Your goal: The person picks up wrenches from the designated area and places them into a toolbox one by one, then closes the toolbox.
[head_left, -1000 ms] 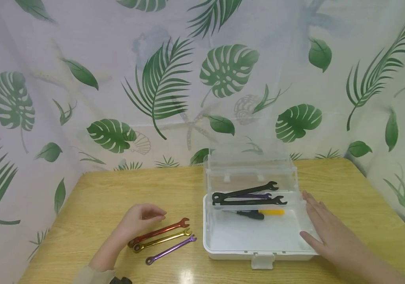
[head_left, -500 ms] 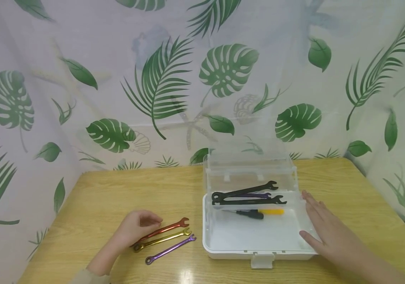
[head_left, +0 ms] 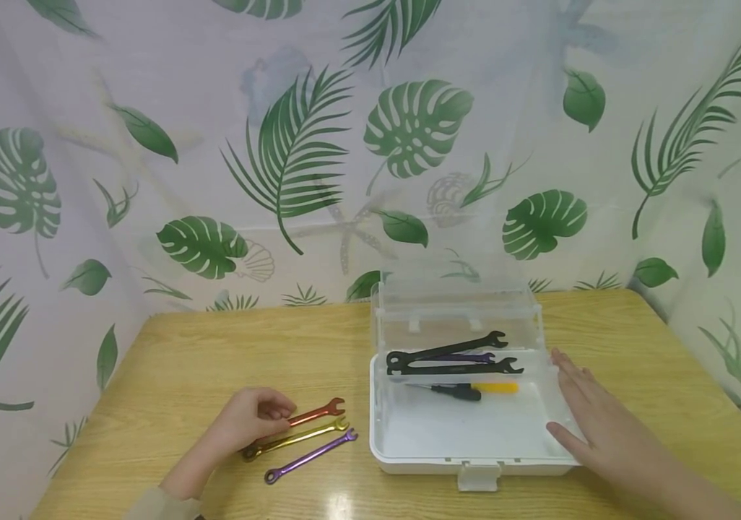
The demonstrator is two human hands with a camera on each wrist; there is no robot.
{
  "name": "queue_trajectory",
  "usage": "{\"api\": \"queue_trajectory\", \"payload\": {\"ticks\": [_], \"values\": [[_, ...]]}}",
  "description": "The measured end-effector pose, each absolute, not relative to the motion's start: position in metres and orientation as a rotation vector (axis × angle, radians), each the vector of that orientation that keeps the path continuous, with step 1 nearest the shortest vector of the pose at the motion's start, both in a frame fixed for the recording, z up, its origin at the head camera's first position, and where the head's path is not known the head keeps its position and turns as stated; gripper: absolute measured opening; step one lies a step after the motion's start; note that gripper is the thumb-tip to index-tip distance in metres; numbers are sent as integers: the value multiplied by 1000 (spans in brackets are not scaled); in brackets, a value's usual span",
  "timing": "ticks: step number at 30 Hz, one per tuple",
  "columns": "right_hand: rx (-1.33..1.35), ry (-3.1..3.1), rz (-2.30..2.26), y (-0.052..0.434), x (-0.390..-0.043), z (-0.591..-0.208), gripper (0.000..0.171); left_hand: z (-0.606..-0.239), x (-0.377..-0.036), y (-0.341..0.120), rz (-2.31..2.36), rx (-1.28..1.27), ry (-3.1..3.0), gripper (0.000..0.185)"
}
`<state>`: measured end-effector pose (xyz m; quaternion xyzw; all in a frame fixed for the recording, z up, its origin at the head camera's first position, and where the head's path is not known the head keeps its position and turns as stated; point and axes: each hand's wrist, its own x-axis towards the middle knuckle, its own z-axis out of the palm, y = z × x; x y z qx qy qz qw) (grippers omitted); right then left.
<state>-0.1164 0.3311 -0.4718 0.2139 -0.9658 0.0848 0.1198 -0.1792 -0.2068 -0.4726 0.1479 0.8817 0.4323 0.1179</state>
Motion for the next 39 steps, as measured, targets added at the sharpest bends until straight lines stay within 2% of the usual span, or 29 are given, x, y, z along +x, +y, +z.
{"api": "queue_trajectory", "payload": {"ticks": [39], "values": [[609,-2839,259,332,-115,-474,84,-477,-179,-198,1122,520,2669,12]]}}
